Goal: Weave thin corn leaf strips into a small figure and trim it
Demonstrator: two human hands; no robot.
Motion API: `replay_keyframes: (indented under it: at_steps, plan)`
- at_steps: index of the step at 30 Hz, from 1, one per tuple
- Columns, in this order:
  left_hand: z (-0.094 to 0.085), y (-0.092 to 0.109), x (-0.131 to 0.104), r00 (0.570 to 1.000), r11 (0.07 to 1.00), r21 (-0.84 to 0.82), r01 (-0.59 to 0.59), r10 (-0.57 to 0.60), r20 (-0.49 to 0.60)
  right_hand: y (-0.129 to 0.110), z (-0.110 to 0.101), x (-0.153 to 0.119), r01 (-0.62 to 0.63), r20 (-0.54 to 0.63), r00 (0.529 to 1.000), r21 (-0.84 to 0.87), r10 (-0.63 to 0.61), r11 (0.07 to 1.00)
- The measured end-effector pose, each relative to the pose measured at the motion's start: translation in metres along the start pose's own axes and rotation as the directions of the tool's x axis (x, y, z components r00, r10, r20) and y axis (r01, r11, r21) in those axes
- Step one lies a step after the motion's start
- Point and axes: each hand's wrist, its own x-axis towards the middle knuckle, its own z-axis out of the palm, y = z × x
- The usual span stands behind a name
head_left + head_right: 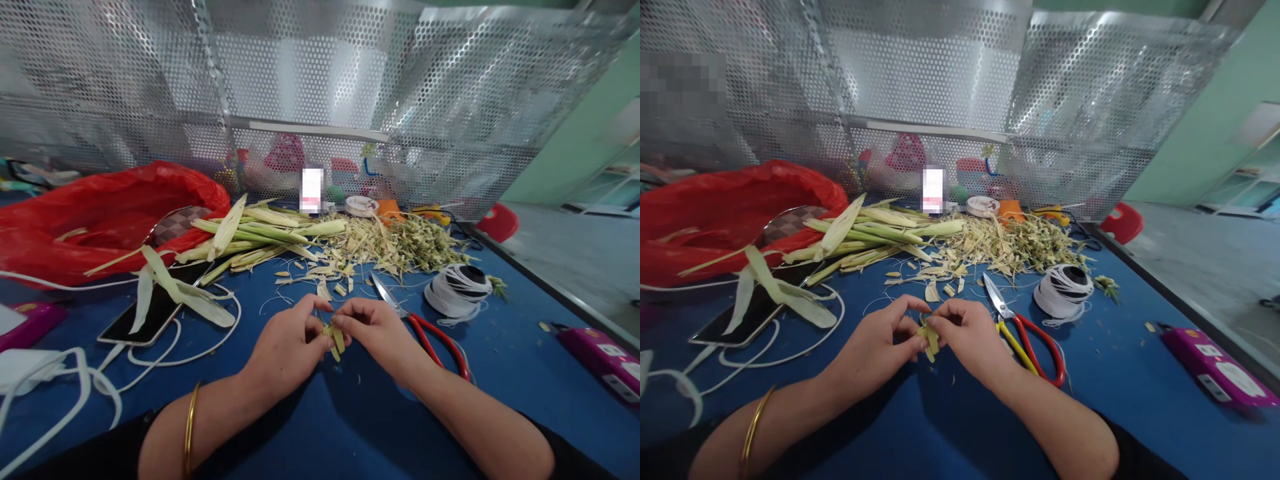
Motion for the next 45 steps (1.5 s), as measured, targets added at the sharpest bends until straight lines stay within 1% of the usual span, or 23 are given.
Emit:
replay_keyframes:
  at_steps: [4,7,9,13,15,16,18,20,21,23,26,29,31,32,35,37,39,41,43,45]
  plan:
    - [0.003,-0.002,0.0,1.0,1.0,-0.008,0.02,-0.02,0.008,0.001,0.001,0.0,0.005,-0.014,1.0,-0.069,-0.006,0.998]
    - [0.005,-0.006,0.001,0.998,0.993,-0.099,0.058,-0.055,0.025,-0.001,0.002,-0.001,0.013,-0.035,0.999,-0.101,-0.017,0.995]
    - [0.005,-0.009,0.002,0.998,0.99,-0.131,0.06,-0.058,0.022,-0.001,0.001,-0.002,0.017,-0.052,0.998,-0.109,-0.023,0.994]
    - [0.004,-0.007,0.0,1.0,1.0,-0.011,-0.011,0.011,0.027,0.0,0.001,-0.001,-0.034,-0.057,0.998,-0.053,0.031,0.998]
    - [0.004,-0.004,-0.001,0.998,0.999,0.007,-0.037,0.037,0.052,0.001,0.001,0.0,-0.041,-0.069,0.997,-0.031,0.038,0.999]
    - [0.003,-0.004,-0.001,0.996,0.999,-0.024,-0.035,0.037,0.079,0.001,0.001,0.0,-0.029,-0.078,0.997,-0.025,0.027,0.999]
    - [0.003,-0.003,0.0,0.984,0.988,-0.153,0.008,0.019,0.177,0.001,0.002,0.001,0.007,-0.089,0.996,-0.01,-0.008,1.0]
    - [0.002,-0.003,0.002,0.954,0.952,-0.294,0.083,0.01,0.3,0.001,0.002,0.001,0.032,-0.093,0.995,0.011,-0.031,0.999]
    - [0.002,-0.003,0.003,0.935,0.933,-0.34,0.119,0.01,0.356,0.001,0.002,0.001,0.035,-0.1,0.994,0.022,-0.033,0.999]
    - [0.0,-0.004,0.005,0.901,0.908,-0.382,0.17,0.013,0.433,0.0,0.003,0.001,0.022,-0.118,0.993,0.051,-0.016,0.998]
    - [-0.001,-0.005,0.006,0.857,0.891,-0.388,0.236,-0.003,0.515,-0.001,0.005,0.0,0.009,-0.14,0.99,0.098,0.004,0.995]
    - [0.0,-0.005,0.005,0.828,0.865,-0.41,0.29,-0.012,0.56,-0.002,0.007,0.0,0.041,-0.095,0.995,0.101,-0.032,0.994]
    - [0.002,-0.003,0.003,0.826,0.848,-0.434,0.303,-0.007,0.563,-0.001,0.008,0.0,0.053,-0.062,0.997,0.082,-0.048,0.995]
    - [0.003,-0.002,0.002,0.832,0.842,-0.44,0.312,-0.018,0.554,-0.001,0.008,0.0,0.056,-0.055,0.997,0.069,-0.053,0.996]
    - [0.007,0.001,0.0,0.854,0.835,-0.425,0.348,-0.096,0.511,0.001,0.009,0.001,0.081,-0.052,0.996,0.042,-0.079,0.996]
    - [0.01,0.001,-0.001,0.852,0.85,-0.388,0.355,-0.124,0.508,0.003,0.011,0.001,0.114,-0.048,0.992,0.033,-0.113,0.993]
    - [0.012,0.001,-0.002,0.845,0.873,-0.355,0.335,-0.112,0.523,0.004,0.013,0.002,0.131,-0.064,0.99,0.035,-0.129,0.991]
    - [0.013,0.0,-0.002,0.844,0.879,-0.351,0.323,-0.1,0.528,0.005,0.014,0.002,0.126,-0.095,0.988,0.046,-0.121,0.991]
    - [0.013,0.001,-0.003,0.849,0.863,-0.377,0.338,-0.106,0.518,0.005,0.013,0.003,0.103,-0.098,0.991,0.074,-0.096,0.992]
    - [0.013,0.002,-0.002,0.87,0.827,-0.432,0.359,-0.128,0.477,0.004,0.01,0.004,0.09,-0.076,0.994,0.115,-0.082,0.989]
